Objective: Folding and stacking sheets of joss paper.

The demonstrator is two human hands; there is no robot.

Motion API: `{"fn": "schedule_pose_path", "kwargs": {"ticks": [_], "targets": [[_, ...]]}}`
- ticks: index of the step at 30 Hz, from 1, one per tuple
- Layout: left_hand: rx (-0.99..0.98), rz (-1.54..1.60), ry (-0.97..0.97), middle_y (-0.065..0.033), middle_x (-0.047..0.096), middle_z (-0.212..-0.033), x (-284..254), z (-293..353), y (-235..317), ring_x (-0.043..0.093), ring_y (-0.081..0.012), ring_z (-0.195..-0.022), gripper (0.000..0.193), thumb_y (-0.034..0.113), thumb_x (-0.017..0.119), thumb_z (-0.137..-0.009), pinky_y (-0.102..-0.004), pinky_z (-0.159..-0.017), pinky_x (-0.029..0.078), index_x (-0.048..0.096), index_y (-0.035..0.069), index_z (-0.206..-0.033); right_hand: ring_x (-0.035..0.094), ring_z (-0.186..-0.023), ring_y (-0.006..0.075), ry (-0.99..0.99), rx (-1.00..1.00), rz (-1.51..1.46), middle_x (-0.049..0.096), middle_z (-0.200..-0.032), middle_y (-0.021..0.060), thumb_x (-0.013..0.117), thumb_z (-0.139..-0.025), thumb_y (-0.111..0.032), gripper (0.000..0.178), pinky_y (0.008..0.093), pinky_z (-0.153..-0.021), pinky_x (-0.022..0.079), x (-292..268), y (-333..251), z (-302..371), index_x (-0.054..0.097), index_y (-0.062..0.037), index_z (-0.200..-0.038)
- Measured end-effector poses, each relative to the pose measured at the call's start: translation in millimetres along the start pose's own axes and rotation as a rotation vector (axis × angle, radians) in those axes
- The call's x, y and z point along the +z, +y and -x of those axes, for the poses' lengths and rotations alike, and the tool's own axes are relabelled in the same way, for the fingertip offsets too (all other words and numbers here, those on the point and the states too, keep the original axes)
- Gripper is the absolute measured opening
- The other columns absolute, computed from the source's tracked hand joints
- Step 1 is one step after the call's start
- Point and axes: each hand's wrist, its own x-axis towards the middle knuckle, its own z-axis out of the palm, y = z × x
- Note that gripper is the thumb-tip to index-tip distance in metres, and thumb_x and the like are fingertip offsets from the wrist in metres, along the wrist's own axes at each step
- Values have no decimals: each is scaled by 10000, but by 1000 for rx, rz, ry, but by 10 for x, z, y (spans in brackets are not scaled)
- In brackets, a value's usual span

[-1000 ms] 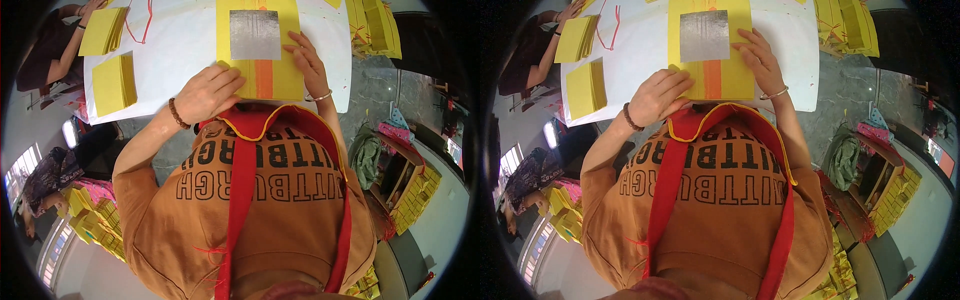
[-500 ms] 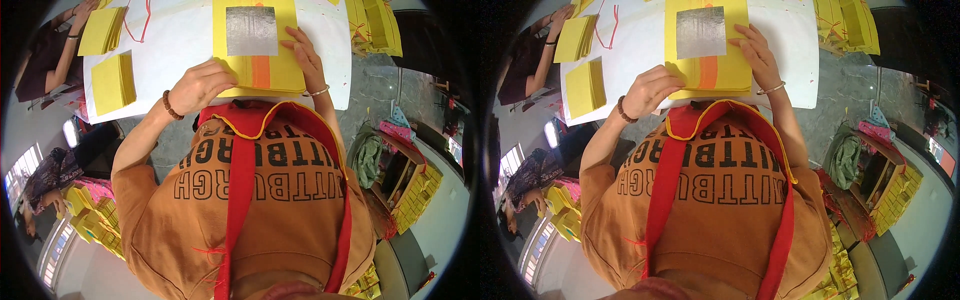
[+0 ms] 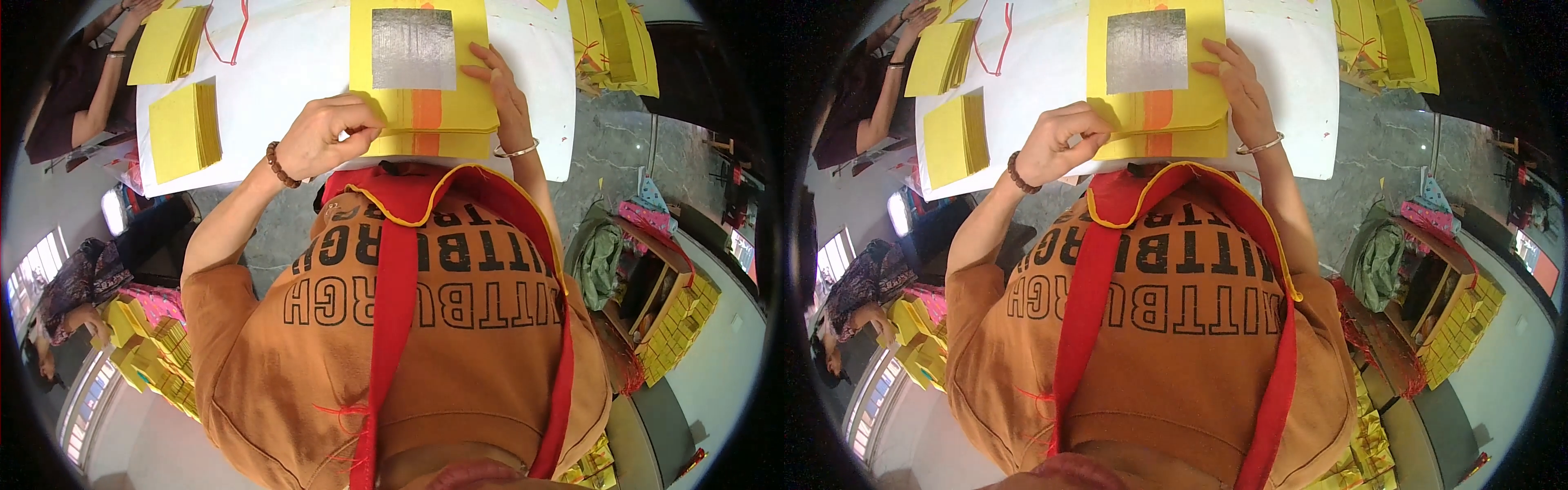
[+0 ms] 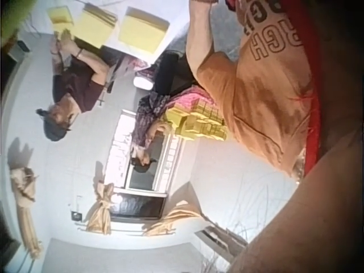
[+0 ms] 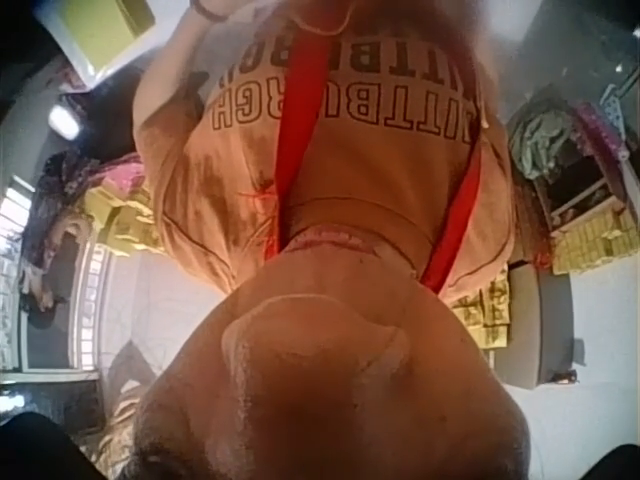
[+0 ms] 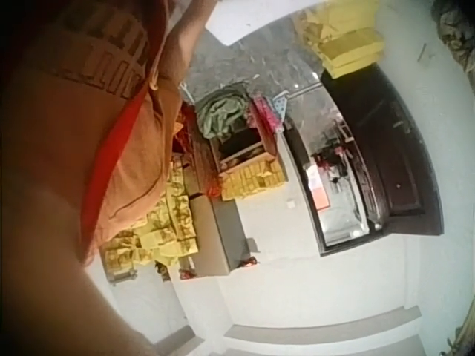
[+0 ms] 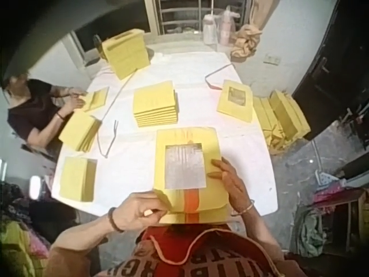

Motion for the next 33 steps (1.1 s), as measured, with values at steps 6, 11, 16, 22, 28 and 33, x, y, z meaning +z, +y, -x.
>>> {"fn": "schedule_pose_path", "kwargs": {"ticks": [6,11,16,22,28,33], "targets": [[-168,134,40,-47,578,-665,20,-7,-97,522,-92,-605,93,59,558,-782,-234,-552,429,616,-11,-804,182,-1367,266,-46,-8,-76,392,-1386,106,259,-957,-408,522,398,-1101,152,-48,141,5,615,-59,-1111],[-382,470,86,34,556,-676,3,1,-228,459,-39,-608,140,102,554,-842,-202,-562,397,627,-17,-827,181,-1364,279,-96,-95,-47,384,-1395,87,446,-889,-294,349,403,-1098,167,-81,191,9,602,-96,-1130],[-399,527,102,33,561,-712,-70,-29,-205,469,-43,-653,148,123,567,-853,-205,-612,404,634,-9,-849,194,-1354,301,-122,-33,59,382,-1397,71,674,-717,-98,375,407,-1088,200,-72,48,-17,616,-110,-1087],[200,-52,-15,-140,558,-1123,-292,-49,-168,504,-259,-1036,537,392,670,-782,-363,-897,396,543,13,-1141,238,-1336,321,-70,-113,120,425,-1363,84,666,-684,-45,405,405,-1082,218,-92,210,-3,620,-110,-1080],[169,-356,366,-162,475,-1242,33,-210,-368,431,-339,-1118,727,355,655,-776,-437,-946,327,327,53,-1349,272,-1319,333,-38,-145,187,435,-1354,91,664,-706,-58,389,405,-1067,252,-42,253,-20,617,-111,-1088],[179,-641,286,-121,510,-1198,15,-272,-363,464,-293,-1083,448,249,592,-776,-379,-902,360,535,112,-1198,287,-1308,334,-20,-100,48,441,-1347,88,699,-705,-121,380,406,-1052,280,-37,125,-13,628,-137,-1078]]}}
